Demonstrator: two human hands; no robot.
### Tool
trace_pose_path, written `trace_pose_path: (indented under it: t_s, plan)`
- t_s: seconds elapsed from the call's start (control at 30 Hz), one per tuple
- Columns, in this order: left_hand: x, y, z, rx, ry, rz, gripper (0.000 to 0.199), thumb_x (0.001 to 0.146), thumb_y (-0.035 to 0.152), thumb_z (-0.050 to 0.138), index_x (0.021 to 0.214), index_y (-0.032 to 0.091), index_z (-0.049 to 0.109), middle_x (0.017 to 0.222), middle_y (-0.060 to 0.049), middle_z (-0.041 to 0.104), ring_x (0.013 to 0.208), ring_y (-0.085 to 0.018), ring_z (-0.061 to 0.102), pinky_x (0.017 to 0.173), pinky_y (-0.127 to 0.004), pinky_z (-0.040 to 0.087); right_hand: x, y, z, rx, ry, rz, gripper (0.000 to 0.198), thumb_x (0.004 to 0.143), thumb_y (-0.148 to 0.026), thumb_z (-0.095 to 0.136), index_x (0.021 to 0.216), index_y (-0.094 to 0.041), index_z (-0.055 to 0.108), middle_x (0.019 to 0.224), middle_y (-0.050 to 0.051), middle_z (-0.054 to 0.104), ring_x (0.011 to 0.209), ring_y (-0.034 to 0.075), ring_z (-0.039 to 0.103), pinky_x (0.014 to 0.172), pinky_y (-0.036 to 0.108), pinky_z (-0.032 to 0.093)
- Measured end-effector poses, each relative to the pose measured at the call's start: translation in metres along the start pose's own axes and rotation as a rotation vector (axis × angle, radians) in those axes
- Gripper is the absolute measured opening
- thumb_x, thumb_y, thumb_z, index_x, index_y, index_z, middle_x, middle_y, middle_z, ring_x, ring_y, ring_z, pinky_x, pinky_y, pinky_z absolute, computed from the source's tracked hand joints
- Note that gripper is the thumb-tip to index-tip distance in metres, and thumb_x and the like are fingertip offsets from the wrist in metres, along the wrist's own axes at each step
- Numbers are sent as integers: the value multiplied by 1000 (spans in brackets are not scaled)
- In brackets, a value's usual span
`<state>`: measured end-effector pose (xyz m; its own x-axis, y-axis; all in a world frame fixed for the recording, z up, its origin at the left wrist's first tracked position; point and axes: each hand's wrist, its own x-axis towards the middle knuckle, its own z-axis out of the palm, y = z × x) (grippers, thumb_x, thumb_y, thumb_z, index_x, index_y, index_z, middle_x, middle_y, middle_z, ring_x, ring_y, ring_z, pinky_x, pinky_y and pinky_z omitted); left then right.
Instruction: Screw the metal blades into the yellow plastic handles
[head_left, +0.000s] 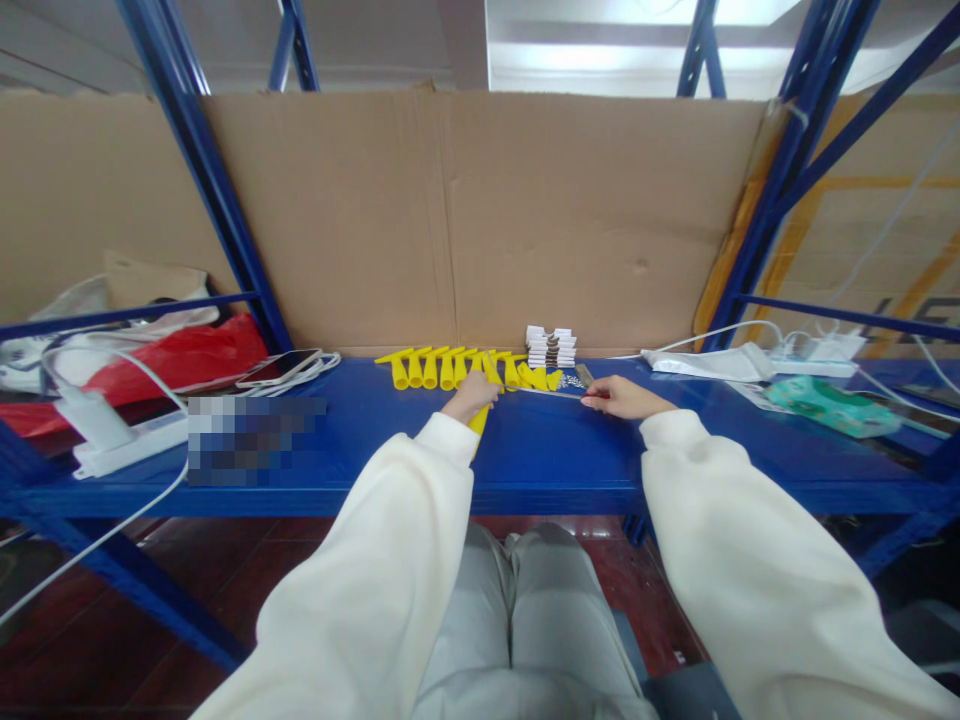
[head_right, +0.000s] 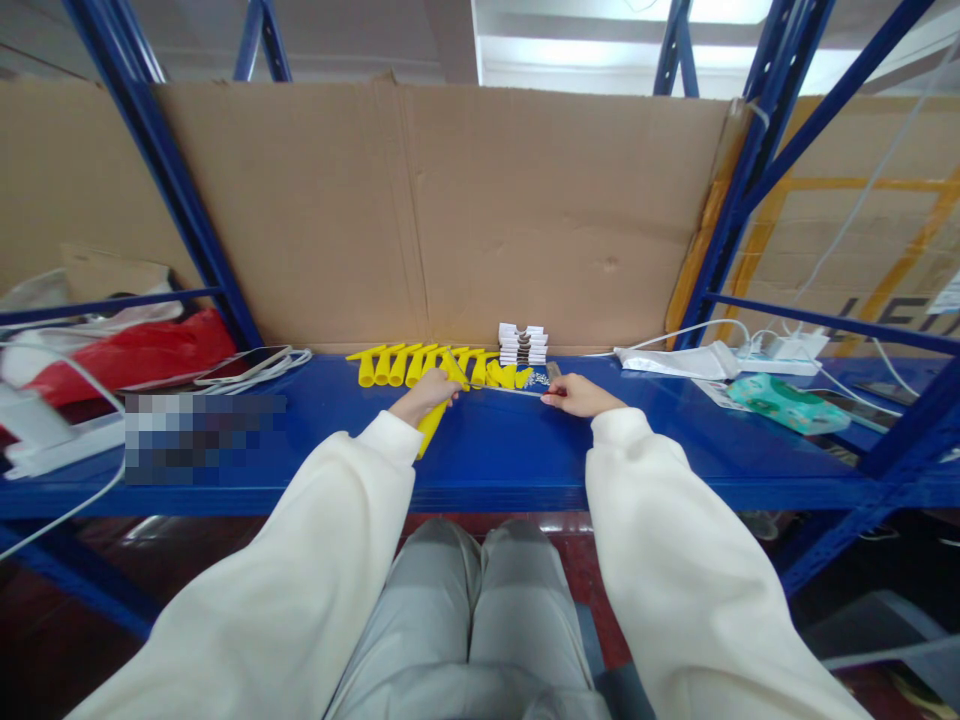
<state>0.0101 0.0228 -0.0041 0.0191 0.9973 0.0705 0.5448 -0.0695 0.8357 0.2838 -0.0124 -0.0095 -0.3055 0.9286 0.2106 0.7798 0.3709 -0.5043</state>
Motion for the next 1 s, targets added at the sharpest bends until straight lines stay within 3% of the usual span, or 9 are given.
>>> trace_pose_path:
  t_s: [0.17, 0.37, 0.6, 1.0]
  plan:
    - [-2, 1, 0, -9, -6, 3, 31, 76, -1, 59, 53, 18, 51, 44, 4, 48, 45, -11, 52, 50, -20, 42, 0, -1, 2, 101, -47, 53, 38, 74, -57, 69, 74, -19, 63, 63, 2, 63, 57, 17, 56, 57, 31, 46]
    - [-5, 3, -1, -22, -5, -6, 28, 75, -1, 64, 57, 17, 52, 42, 6, 47, 45, -10, 52, 51, -18, 42, 3, 5, 8, 188, 50, 80, 49, 57, -55, 83, 75, -22, 51, 61, -4, 58, 51, 13, 52, 50, 27, 42]
    - [-7, 4, -2, 0, 5, -4, 25, 77, 0, 62, 59, 16, 53, 47, 4, 51, 50, -10, 55, 56, -20, 45, 1, 4, 3, 98, 19, -9, 45, 65, -62, 72, 70, -21, 58, 62, 2, 61, 62, 19, 58, 59, 32, 46]
    - [-3, 1, 0, -3, 3, -15, 27, 77, 1, 59, 56, 16, 55, 49, 1, 54, 48, -12, 55, 55, -23, 46, 1, 1, 2, 44, -15, -3, 37, 76, -56, 64, 71, -20, 63, 61, 4, 64, 63, 20, 61, 61, 33, 48]
